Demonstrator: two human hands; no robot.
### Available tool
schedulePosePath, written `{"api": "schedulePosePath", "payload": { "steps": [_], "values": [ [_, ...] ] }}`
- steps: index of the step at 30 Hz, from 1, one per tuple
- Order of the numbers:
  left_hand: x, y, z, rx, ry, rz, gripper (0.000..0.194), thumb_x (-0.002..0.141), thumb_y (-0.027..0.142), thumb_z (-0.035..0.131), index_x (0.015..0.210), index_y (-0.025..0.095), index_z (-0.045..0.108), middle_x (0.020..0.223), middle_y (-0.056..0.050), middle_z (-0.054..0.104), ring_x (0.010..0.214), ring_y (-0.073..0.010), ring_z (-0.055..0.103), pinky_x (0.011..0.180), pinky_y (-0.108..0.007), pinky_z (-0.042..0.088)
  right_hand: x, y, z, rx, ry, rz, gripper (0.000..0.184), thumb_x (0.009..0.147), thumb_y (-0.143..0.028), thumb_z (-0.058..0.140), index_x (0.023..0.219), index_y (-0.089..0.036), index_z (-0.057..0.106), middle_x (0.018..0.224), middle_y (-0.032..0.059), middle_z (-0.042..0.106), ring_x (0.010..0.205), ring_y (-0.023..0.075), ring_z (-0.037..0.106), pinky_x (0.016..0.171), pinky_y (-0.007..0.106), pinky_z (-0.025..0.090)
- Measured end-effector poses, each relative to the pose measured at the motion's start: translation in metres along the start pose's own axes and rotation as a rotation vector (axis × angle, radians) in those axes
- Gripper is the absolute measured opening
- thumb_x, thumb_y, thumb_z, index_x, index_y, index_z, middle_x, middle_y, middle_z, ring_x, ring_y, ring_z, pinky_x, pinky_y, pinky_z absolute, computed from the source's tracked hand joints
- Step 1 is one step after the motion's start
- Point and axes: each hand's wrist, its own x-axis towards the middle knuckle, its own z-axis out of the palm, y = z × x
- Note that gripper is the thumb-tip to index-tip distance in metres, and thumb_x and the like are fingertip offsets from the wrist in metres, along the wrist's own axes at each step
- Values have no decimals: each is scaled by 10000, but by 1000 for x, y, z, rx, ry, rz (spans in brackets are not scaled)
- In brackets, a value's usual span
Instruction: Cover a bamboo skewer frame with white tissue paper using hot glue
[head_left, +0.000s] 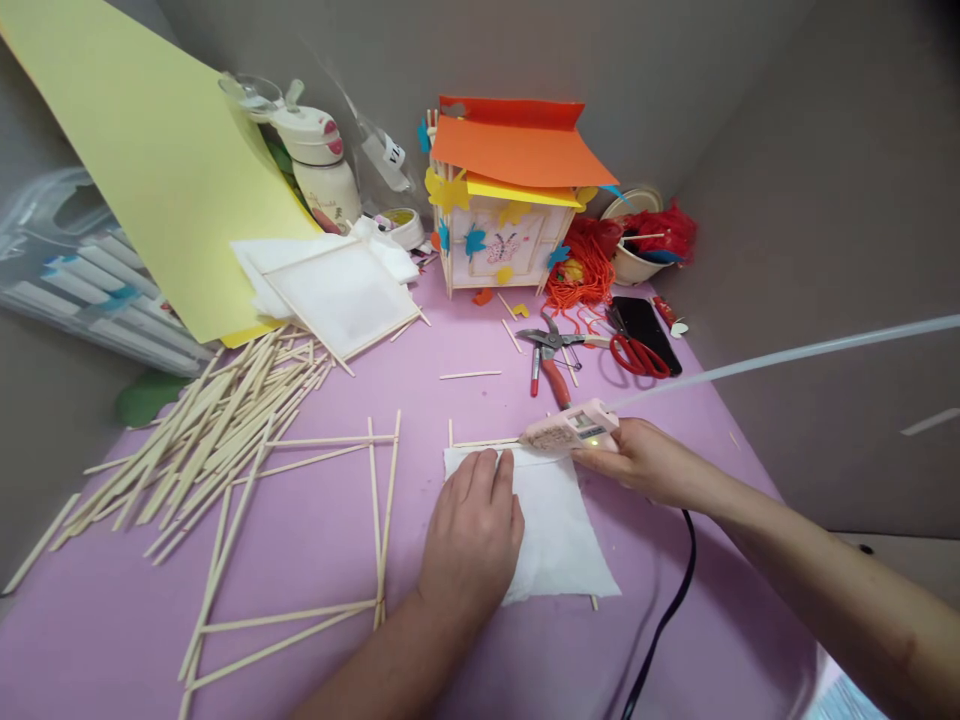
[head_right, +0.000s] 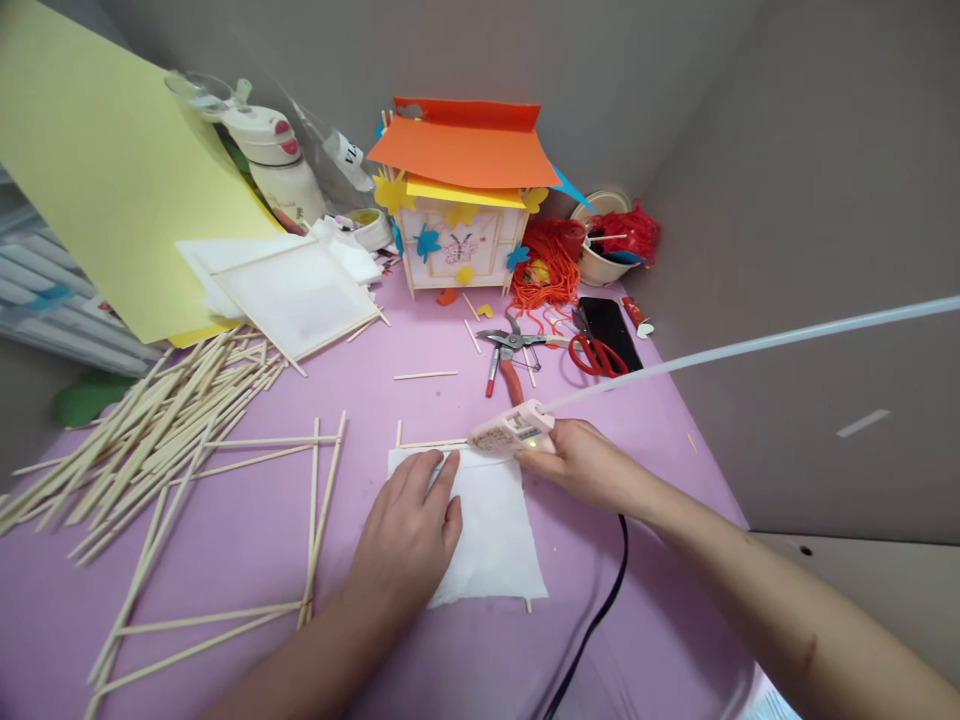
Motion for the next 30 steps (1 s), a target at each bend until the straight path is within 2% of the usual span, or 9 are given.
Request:
{"api": "schedulePosePath", "payload": {
  "steps": [7,13,18,30],
  "values": [
    [0,0,-2,1,-37,-6,404,862,109,498,1258,152,569,1147,-112,615,1086,-261,561,894,-407,510,-4,4,-2,-3,12,50,294,846,-436,500,701,-185,547,541,-40,420,493,106,351,485,228,311],
    [1,0,-2,20,-42,-6,423,862,112,497,1272,183,571,1160,-112,605,1084,-263,564,875,-404,513,-6,8,-7,-50,37,51,313,822,-467,507,697,-184,553,620,-23,486,554,120,396,521,232,335],
    [1,0,-3,20,-53,-18,425,863,115,492,1272,194,576,1166,-115,600,1098,-266,562,877,-407,514,-9,15,-9,-46,26,74,319,842,-468,491,683,-192,506,554,-40,414,498,106,358,466,229,278],
    [1,0,-3,12,-49,-15,406,861,103,491,1248,176,587,1158,-122,604,1094,-269,563,875,-409,524,-13,17,-12,-42,15,96,306,860,-456,491,764,-177,575,512,-36,470,464,117,428,453,233,282]
  ]
}}
